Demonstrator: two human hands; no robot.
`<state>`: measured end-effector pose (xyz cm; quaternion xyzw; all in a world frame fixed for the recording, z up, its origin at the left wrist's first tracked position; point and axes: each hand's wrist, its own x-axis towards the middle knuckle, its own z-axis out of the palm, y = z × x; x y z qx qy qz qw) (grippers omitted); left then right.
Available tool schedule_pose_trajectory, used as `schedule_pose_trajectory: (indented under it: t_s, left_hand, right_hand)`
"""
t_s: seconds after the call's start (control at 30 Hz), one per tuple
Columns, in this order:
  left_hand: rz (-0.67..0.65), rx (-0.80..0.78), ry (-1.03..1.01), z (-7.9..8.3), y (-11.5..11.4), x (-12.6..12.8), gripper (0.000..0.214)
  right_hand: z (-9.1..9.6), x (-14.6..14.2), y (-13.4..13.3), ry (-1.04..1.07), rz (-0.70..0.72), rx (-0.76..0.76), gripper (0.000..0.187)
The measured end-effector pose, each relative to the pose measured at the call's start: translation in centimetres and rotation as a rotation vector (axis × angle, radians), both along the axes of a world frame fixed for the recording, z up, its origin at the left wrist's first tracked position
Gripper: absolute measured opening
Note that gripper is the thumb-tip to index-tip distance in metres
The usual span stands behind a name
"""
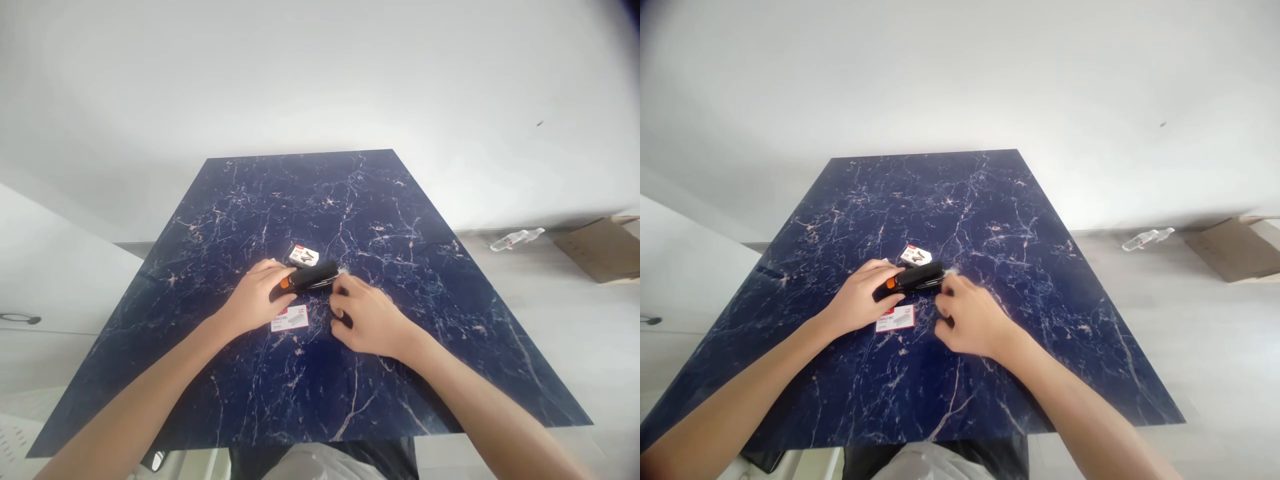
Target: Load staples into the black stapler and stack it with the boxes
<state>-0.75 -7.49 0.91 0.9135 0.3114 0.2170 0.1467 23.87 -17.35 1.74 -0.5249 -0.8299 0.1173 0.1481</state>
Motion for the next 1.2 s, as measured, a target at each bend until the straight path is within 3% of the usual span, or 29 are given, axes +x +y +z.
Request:
schedule_pose_trajectory:
  t_s: [0.1,0.27,0.33,0.43,0.5,0.57,0.73,0.97,1.2]
  left_hand:
    - [-0.032,-0.003,-0.013,0.0,-0.7,1.0,0.041]
    - [-0.011,0.026,-0.034,-0.3,-1.2,1.4,0.039]
    - [0.001,0.052,-0.041,-0.4,-1.2,1.2,0.039]
    - [0.05,0.085,-0.04,-0.6,-1.1,0.9,0.038]
    - [0.078,0.083,-0.025,-0.7,-1.1,0.8,0.039]
    - [0.087,0.079,-0.013,-0.8,-1.2,0.8,0.039]
    - [0.088,0.08,-0.024,-0.9,-1.1,0.7,0.039]
    - [0.093,0.043,-0.076,-1.3,-1.3,1.0,0.038]
    - [0.141,0.022,-0.05,-0.9,-1.7,1.3,0.038]
  right_hand:
    - [-0.4,-1.1,-0.1,0.038,0.107,0.025,0.017]
    - [-0.4,-0.5,0.0,0.097,0.103,0.022,0.02]
    - [0.1,0.6,0.3,0.115,0.05,0.026,0.025]
    - [1.1,2.6,0.9,0.051,-0.141,0.084,0.033]
    - [1.6,3.9,1.3,-0.034,-0.283,0.109,0.032]
    - [1.7,4.8,1.5,-0.117,-0.333,0.085,0.024]
    - [0.7,3.6,1.2,-0.205,-0.163,-0.014,0.012]
    - [0.0,0.3,0.8,-0.28,-0.173,0.021,0.021]
    - [0.1,-0.3,0.5,-0.17,-0.09,0.019,0.03]
